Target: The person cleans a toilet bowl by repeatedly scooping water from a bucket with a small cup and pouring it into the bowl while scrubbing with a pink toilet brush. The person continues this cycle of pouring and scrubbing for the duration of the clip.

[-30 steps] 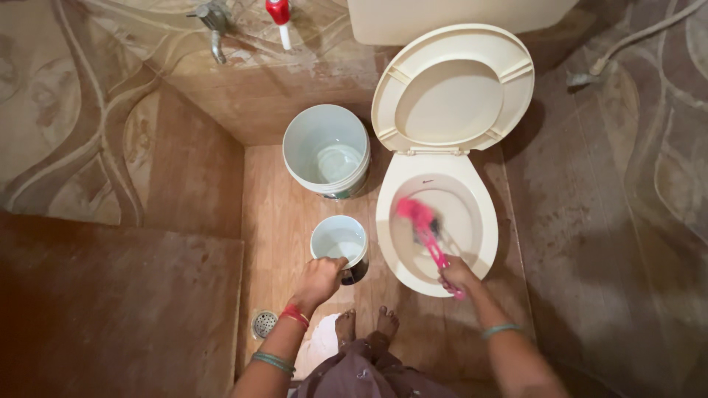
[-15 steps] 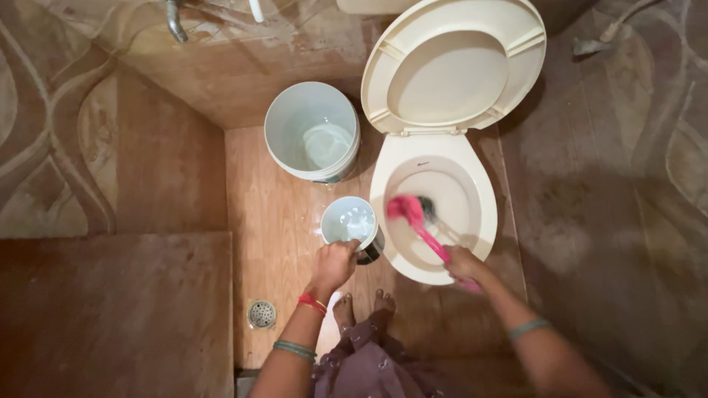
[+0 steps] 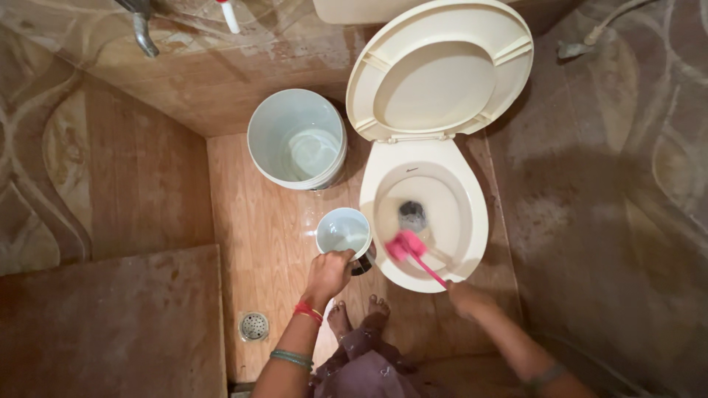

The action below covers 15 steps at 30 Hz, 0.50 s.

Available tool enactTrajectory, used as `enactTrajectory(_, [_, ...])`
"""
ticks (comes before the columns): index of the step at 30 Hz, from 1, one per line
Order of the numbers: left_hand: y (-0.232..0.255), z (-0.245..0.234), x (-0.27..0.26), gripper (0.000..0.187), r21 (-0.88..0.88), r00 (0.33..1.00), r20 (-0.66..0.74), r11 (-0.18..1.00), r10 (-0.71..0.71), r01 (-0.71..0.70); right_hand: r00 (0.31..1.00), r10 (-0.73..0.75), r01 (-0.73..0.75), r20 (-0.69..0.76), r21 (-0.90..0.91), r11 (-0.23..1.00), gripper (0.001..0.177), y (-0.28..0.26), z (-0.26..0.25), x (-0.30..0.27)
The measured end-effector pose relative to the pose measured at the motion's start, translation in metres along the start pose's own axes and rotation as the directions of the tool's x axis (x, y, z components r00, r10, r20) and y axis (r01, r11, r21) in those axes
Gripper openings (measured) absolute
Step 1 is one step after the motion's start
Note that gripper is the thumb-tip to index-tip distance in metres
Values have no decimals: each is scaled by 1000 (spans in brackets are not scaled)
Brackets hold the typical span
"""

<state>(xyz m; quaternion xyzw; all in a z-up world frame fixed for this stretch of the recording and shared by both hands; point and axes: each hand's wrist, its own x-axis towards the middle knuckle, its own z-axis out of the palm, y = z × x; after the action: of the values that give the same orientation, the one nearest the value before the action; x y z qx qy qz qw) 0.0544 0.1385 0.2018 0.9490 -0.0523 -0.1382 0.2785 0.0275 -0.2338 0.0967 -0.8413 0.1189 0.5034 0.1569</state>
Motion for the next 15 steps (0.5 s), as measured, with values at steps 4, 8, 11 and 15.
enactTrajectory(4, [3, 2, 8, 18, 0, 1000, -17, 1000, 26, -26, 995, -97, 94, 13, -391, 915, 42, -4, 0, -2])
enactTrajectory(8, [12, 1, 9, 16, -9, 999, 33, 1000, 28, -28, 978, -205, 192, -42, -201, 961, 29, -60, -11, 15])
enactTrajectory(11, [17, 1, 12, 14, 22, 997, 13, 997, 73, -74, 982, -78, 141, -175, 381, 914, 19, -71, -24, 46])
enactTrajectory(15, [19, 0, 7, 14, -16, 997, -11, 997, 82, -82, 993, 96, -62, 72, 993, -104, 10, -40, -6, 69])
